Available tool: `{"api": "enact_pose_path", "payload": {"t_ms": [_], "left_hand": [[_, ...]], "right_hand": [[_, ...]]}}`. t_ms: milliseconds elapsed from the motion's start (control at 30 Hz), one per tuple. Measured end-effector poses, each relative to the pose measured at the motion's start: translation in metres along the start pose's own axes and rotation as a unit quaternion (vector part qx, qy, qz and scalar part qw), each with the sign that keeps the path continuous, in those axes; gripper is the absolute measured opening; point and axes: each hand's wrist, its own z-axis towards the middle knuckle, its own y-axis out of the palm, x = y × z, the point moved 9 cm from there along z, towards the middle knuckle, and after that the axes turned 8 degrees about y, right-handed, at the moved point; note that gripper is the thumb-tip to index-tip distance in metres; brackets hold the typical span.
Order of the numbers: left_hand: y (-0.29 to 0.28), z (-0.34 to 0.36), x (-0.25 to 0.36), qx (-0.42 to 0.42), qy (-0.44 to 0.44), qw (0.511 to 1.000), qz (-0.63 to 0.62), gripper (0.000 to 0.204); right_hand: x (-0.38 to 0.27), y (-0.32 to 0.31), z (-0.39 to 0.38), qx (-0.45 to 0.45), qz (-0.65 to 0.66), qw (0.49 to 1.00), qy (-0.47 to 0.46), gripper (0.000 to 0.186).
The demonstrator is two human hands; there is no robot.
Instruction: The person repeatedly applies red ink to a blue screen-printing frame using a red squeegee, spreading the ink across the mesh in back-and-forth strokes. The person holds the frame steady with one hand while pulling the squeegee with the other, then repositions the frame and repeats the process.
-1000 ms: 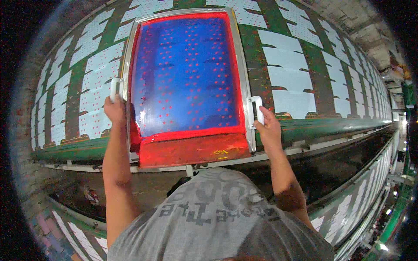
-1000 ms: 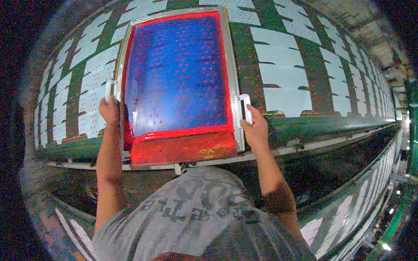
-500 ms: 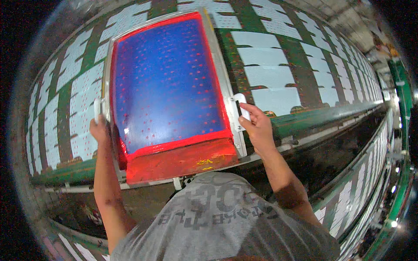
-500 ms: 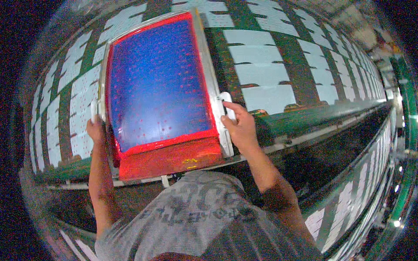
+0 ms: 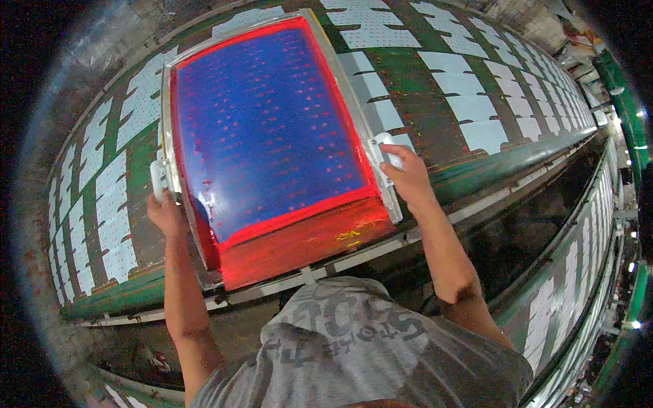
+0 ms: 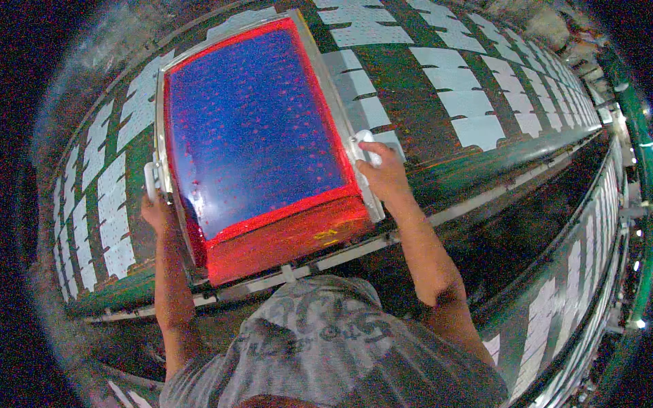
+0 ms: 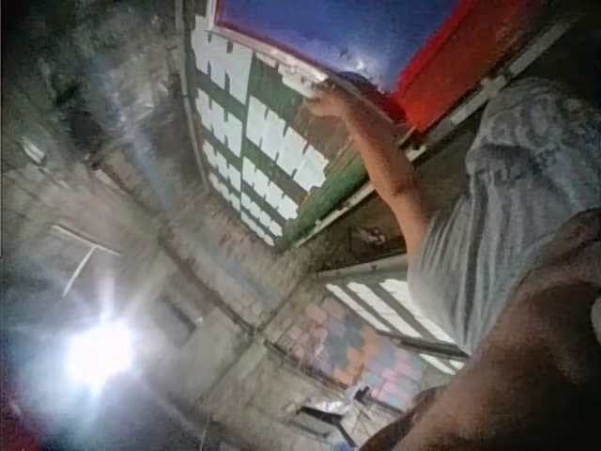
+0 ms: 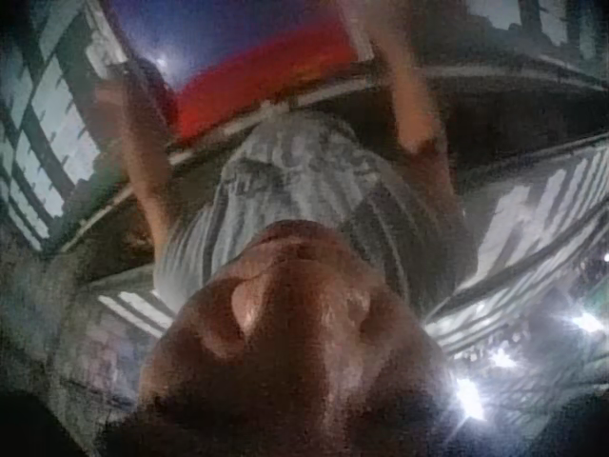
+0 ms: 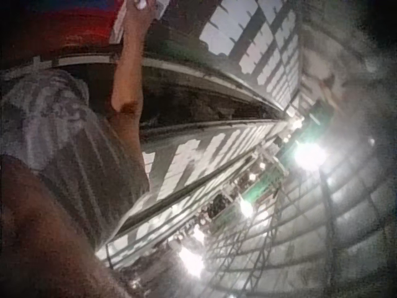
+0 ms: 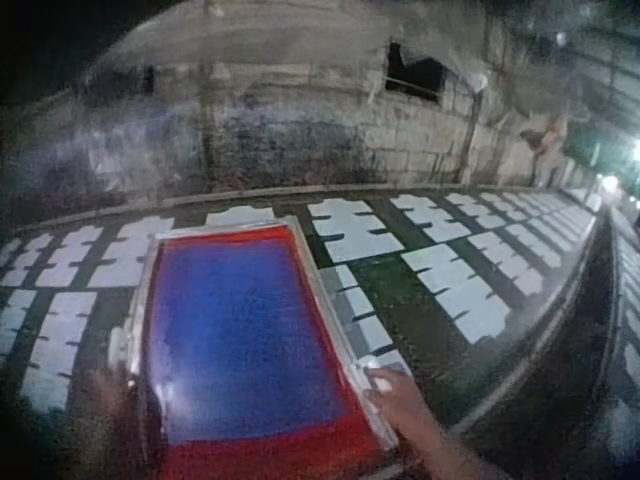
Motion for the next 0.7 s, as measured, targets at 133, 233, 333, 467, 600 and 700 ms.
{"api": "enact_pose_path", "payload": {"t_ms": [133,233,333,467,600,700], "left_hand": [[0.051,-0.061,0.076,0.006,0.054,0.998,-0.026,0.02],[0.088,-0.098,0.106,0.004,-0.029,0.993,-0.11,0.017],[0.108,-0.124,0.132,0.014,-0.003,0.997,-0.078,0.016],[0.132,-0.14,0.138,0.011,-0.022,0.999,-0.032,0.019],[0.141,-0.153,0.15,0.021,0.01,1.0,-0.017,0.02],[0.14,-0.155,0.149,0.014,-0.015,1.0,-0.009,0.02]], "right_hand": [[0.043,-0.066,0.034,0.021,-0.007,1.0,0.0,0.04],[0.078,-0.104,0.05,0.0,0.047,0.998,0.043,0.042],[0.093,-0.134,0.062,-0.005,0.091,0.996,-0.005,0.042],[0.129,-0.166,0.077,0.0,0.067,0.997,0.041,0.042],[0.148,-0.178,0.081,-0.003,0.051,0.998,0.032,0.047],[0.164,-0.185,0.084,-0.008,0.026,0.997,0.077,0.044]]}}
